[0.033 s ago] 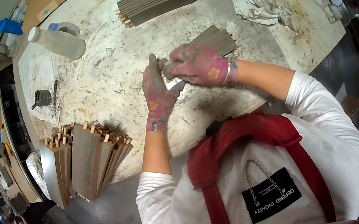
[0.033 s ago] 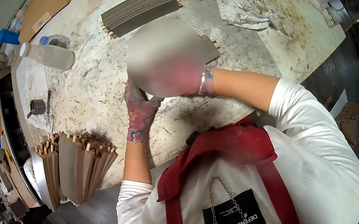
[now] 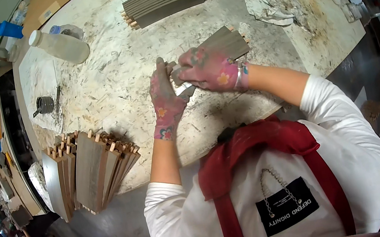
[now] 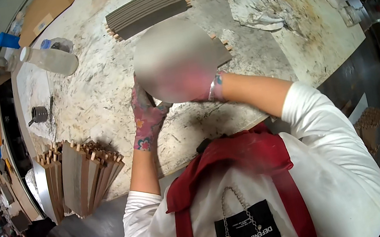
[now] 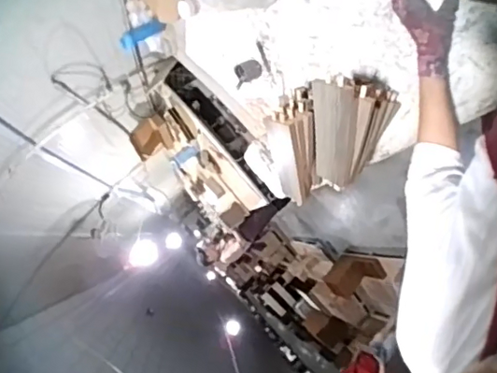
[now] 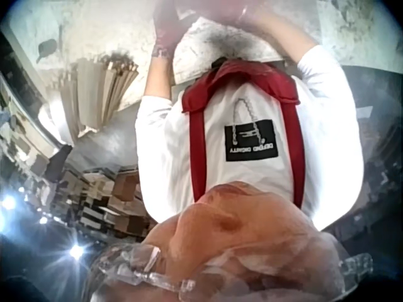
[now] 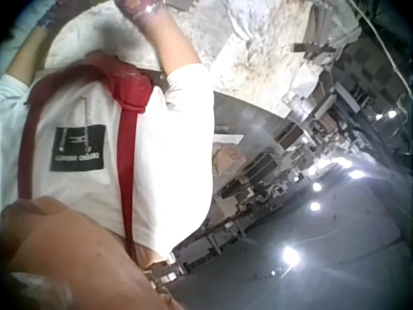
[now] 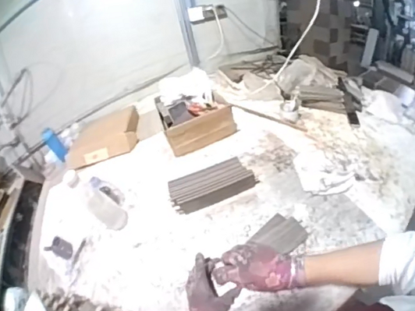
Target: The person sands the sides and edges of several wooden slats by hand using a piece of sandpaper, wiping dust from the slats with a white cloth, and stacking them on a table.
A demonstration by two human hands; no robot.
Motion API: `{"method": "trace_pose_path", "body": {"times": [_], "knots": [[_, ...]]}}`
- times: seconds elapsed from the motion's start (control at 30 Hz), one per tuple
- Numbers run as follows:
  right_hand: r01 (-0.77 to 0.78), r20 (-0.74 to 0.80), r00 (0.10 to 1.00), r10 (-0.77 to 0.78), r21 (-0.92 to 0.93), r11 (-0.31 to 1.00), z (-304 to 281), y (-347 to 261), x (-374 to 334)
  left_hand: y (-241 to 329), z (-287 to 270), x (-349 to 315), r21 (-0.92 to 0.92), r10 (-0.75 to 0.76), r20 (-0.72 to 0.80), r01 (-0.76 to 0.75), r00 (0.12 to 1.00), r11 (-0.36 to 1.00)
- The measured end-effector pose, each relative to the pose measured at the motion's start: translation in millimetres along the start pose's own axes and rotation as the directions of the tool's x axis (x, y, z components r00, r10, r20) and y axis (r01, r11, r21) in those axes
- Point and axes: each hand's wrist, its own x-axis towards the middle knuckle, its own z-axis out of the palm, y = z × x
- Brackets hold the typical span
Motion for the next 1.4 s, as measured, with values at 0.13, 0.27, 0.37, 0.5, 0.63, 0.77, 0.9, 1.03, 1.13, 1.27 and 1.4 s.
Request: {"method": "trace_pose_path", "body": {"times": [0.13, 0.27, 0.37, 0.5, 0.63, 0.77, 0.9, 1.03, 1.13, 1.27, 1.4], "knots": [[-0.108, -0.087, 0.991, 0.105, -0.032, 0.994, 9, 30, -7, 1, 0, -1, -0.058, 0.007, 0.011, -0.006, 1.0, 0.998], [-0.25, -0.216, 0.911, 0.352, 0.391, 0.886, 3, 42, -14, 20, -8, 3, 0.129, 0.089, 0.061, -0.097, 0.994, 0.987], [-0.287, -0.205, 0.835, 0.511, 0.63, 0.721, 11, 52, -23, 42, -10, -7, 0.332, 0.156, 0.163, -0.203, 0.974, 0.921], [-0.304, -0.253, 0.825, 0.506, 0.557, 0.773, 22, 63, -29, 32, -25, -39, 0.616, 0.08, 0.135, -0.147, 0.988, 0.774], [-0.287, -0.3, 0.84, 0.452, 0.461, 0.84, 28, 64, -26, 34, -37, -53, 0.632, 0.051, -0.045, -0.011, 0.998, 0.775], [-0.281, -0.309, 0.785, 0.537, 0.594, 0.754, 27, 67, -25, 61, -14, -18, 0.567, 0.148, 0.0, -0.122, 0.989, 0.814], [-0.049, -0.199, 0.694, 0.692, 0.945, 0.322, -3, 55, -36, 95, 30, 17, 0.549, 0.258, 0.204, -0.328, 0.944, 0.769], [-0.103, -0.234, 0.561, 0.794, 0.932, 0.347, -38, 59, -70, 94, 76, 32, 0.526, 0.3, 0.259, -0.395, 0.918, 0.753], [-0.141, -0.29, 0.506, 0.812, 0.901, 0.41, -53, 62, -91, 87, 86, 38, 0.712, 0.088, 0.299, -0.284, 0.95, 0.642], [-0.069, -0.248, 0.474, 0.845, 0.946, 0.317, -61, 59, -114, 72, 79, 44, 0.587, 0.172, 0.298, -0.323, 0.939, 0.742], [-0.166, -0.356, 0.467, 0.809, 0.863, 0.476, -90, 50, -96, 90, 66, 46, 0.553, 0.179, 0.309, -0.33, 0.934, 0.765]]}}
